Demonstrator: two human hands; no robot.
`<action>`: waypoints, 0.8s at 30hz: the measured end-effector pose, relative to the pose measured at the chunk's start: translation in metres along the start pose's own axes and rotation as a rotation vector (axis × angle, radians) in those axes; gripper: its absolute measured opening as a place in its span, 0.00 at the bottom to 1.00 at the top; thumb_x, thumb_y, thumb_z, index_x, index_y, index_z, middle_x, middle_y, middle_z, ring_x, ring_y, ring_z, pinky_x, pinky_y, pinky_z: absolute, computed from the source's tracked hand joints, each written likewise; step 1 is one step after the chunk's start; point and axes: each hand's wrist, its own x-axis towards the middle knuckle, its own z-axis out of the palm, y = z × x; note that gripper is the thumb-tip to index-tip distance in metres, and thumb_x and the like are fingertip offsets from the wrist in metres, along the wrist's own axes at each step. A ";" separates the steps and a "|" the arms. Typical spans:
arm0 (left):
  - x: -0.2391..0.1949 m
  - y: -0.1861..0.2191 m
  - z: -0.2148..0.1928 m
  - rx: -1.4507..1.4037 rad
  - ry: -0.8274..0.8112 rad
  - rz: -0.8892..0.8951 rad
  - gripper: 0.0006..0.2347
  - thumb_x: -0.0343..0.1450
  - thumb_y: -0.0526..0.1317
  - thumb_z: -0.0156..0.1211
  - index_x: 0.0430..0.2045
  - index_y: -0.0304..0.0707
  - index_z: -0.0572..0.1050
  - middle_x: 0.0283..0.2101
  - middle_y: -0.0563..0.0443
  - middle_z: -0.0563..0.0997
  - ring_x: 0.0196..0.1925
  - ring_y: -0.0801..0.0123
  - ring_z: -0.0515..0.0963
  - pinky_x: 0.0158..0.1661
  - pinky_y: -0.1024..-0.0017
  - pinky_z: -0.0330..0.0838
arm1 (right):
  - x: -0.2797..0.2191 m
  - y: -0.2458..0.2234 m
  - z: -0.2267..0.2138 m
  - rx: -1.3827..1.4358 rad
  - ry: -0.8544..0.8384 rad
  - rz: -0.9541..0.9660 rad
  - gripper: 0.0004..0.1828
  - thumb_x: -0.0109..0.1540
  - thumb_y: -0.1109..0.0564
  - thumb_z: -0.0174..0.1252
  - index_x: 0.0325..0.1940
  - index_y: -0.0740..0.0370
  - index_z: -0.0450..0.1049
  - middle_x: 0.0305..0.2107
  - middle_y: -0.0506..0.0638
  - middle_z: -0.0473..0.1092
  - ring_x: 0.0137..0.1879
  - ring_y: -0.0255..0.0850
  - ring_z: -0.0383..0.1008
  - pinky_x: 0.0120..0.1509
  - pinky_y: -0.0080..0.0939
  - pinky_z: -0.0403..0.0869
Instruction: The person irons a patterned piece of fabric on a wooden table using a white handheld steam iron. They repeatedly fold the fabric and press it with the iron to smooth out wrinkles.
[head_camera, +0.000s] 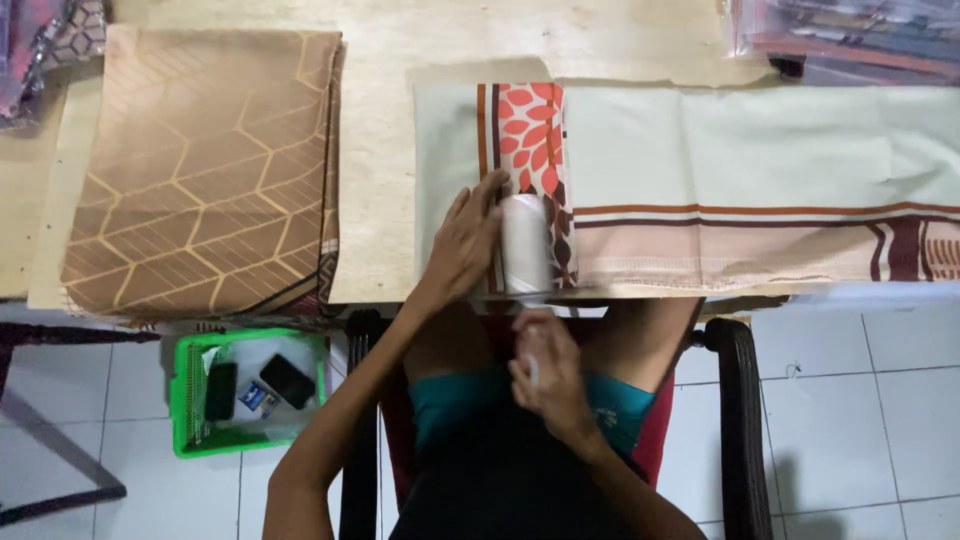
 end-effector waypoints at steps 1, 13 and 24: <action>0.001 0.002 -0.001 -0.008 0.019 0.002 0.26 0.81 0.55 0.28 0.70 0.37 0.55 0.68 0.31 0.68 0.73 0.44 0.65 0.74 0.52 0.41 | 0.006 0.008 0.002 -0.113 -0.078 -0.022 0.10 0.74 0.55 0.37 0.47 0.61 0.63 0.16 0.46 0.53 0.10 0.33 0.54 0.08 0.28 0.58; 0.051 -0.023 -0.001 -0.107 0.116 0.099 0.18 0.82 0.49 0.40 0.60 0.34 0.62 0.49 0.34 0.75 0.54 0.40 0.76 0.62 0.42 0.57 | 0.037 -0.093 -0.097 -0.722 -0.053 -0.492 0.27 0.68 0.62 0.48 0.66 0.58 0.43 0.40 0.61 0.58 0.39 0.57 0.61 0.40 0.48 0.62; 0.189 -0.092 0.002 0.631 -0.136 0.563 0.24 0.53 0.40 0.80 0.42 0.50 0.76 0.48 0.52 0.71 0.50 0.51 0.71 0.42 0.51 0.76 | 0.136 -0.152 -0.076 -1.682 -0.297 -0.592 0.18 0.67 0.48 0.56 0.58 0.53 0.77 0.47 0.56 0.79 0.57 0.55 0.78 0.59 0.55 0.75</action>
